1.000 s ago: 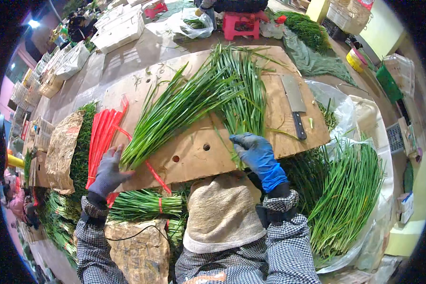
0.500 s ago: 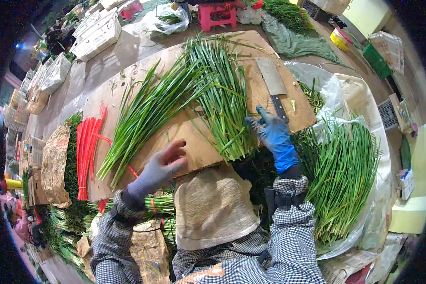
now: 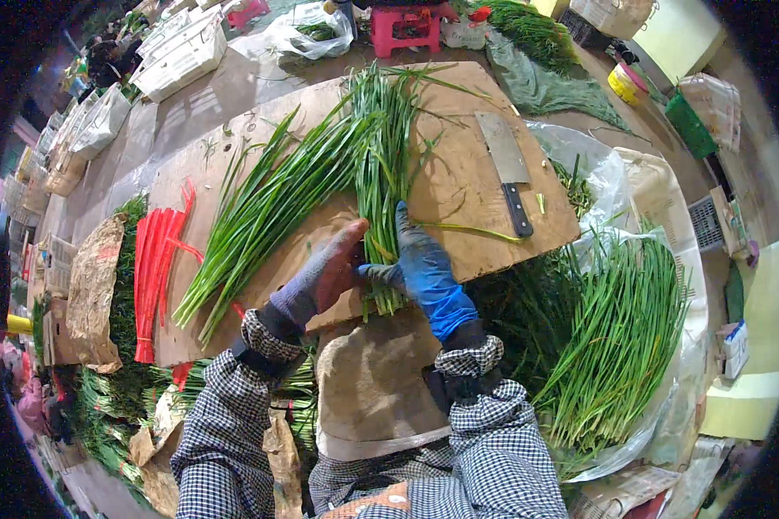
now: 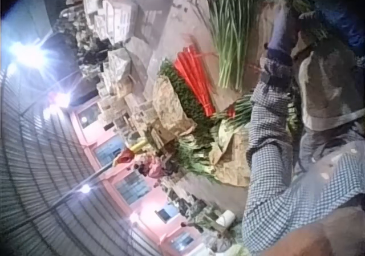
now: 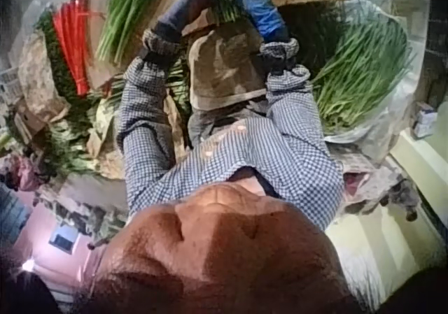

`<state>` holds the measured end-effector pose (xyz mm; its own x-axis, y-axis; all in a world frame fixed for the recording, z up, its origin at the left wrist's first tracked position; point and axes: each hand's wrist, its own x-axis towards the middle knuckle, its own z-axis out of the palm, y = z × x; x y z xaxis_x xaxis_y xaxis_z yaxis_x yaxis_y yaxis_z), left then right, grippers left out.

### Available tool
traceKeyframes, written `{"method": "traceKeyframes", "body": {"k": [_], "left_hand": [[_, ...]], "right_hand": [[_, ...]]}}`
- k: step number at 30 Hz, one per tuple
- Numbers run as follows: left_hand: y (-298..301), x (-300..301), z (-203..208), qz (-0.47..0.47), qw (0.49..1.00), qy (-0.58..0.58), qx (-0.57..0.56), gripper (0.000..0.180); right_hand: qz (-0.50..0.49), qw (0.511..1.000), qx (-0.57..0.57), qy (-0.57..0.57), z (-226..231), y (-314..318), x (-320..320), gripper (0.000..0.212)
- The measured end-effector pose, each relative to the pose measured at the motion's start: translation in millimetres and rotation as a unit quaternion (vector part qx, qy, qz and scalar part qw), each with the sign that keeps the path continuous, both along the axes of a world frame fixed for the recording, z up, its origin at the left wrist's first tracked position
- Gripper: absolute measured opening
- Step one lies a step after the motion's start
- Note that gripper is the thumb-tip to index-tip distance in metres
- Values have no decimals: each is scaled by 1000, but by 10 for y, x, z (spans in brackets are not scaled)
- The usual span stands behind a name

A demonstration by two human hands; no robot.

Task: The person bundles and prepares green onions or chives by hand, using a small yellow tie to secure bundles and a large knife to trim the ends on a cardboard work surface while sitting on the floor.

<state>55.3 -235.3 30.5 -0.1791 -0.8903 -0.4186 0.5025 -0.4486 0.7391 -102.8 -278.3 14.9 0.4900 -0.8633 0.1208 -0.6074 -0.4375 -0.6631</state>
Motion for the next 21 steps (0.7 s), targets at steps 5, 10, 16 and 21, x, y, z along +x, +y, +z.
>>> {"method": "traceKeyframes", "body": {"k": [5, 10, 16, 21], "left_hand": [[66, 51, -155, -22, 995, -14, -100, 37], [288, -87, 242, -18, 999, 6, -46, 69], [580, -2, 236, -103, 736, -575, -341, 67], [908, 763, 178, 54, 473, -850, -226, 86]], "right_hand": [[16, 997, 58, -38, 79, 54, 97, 91], [-19, 951, 226, -212, -89, 137, -107, 60], [-49, 940, 263, -213, -146, 52, -195, 56], [-57, 968, 175, -168, 170, 44, -521, 60]]}}
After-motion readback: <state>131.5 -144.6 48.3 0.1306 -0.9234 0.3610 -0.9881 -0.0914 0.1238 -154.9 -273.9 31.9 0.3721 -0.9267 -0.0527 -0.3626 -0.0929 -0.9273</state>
